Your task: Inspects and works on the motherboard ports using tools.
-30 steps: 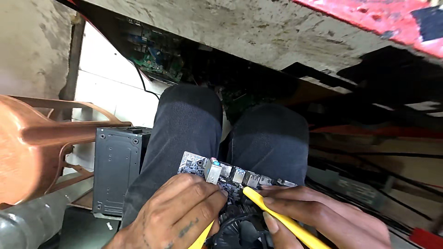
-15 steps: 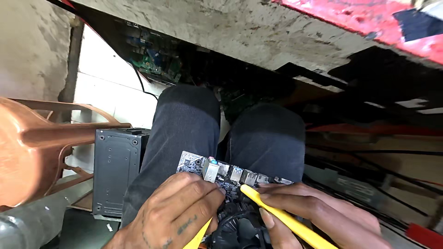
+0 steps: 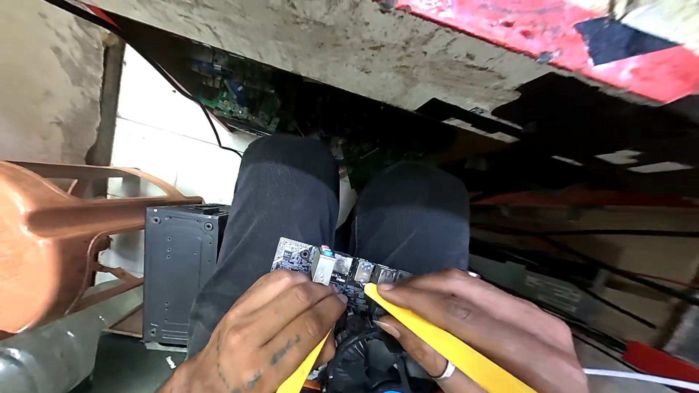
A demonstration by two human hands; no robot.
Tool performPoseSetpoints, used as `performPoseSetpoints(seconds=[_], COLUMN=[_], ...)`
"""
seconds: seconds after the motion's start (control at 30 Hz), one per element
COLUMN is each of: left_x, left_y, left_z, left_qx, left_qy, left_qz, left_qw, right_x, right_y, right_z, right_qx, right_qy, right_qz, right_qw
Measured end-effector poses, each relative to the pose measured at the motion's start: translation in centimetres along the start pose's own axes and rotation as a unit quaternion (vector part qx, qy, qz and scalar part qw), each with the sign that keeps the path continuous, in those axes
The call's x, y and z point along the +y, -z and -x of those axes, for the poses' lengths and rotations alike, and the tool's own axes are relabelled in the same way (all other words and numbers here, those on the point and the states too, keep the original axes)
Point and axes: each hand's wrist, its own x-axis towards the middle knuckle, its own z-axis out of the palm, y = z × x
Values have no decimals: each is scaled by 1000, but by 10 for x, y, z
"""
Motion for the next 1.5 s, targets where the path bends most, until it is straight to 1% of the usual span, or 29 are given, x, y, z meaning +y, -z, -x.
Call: performPoseSetpoints(seconds=[0.1, 0.23, 0.4, 0.63, 0.8, 0.93, 1.3, 1.5], left_x=[0, -1, 0, 1, 0, 0, 0, -1], left_y=[-1, -2, -3, -3, -4, -3, -3, -4], left_z=[1, 2, 2, 2, 2, 2, 2, 2], left_qx=[4, 8, 10, 14, 17, 17, 11, 13], left_qy=[3, 2, 5, 9, 6, 2, 4, 5], left_qz=[0, 6, 2, 4, 3, 4, 9, 10], left_qw=[1000, 1000, 1000, 1000, 1000, 1000, 1000, 1000], right_x=[-1, 4, 0, 1, 3, 4, 6, 5], right_y=[0, -4, -3, -8, -11, -12, -13, -12], right_z=[-2, -1, 0, 4, 7, 7, 8, 7], right_qx=[-12, -7, -2, 32, 59, 69, 71, 59], right_qy=[-8, 20, -3, -12, -3, 2, 8, 5], right_qz=[-5, 1, 0, 6, -18, -15, -15, -10], right_qw=[1000, 1000, 1000, 999, 998, 998, 997, 998])
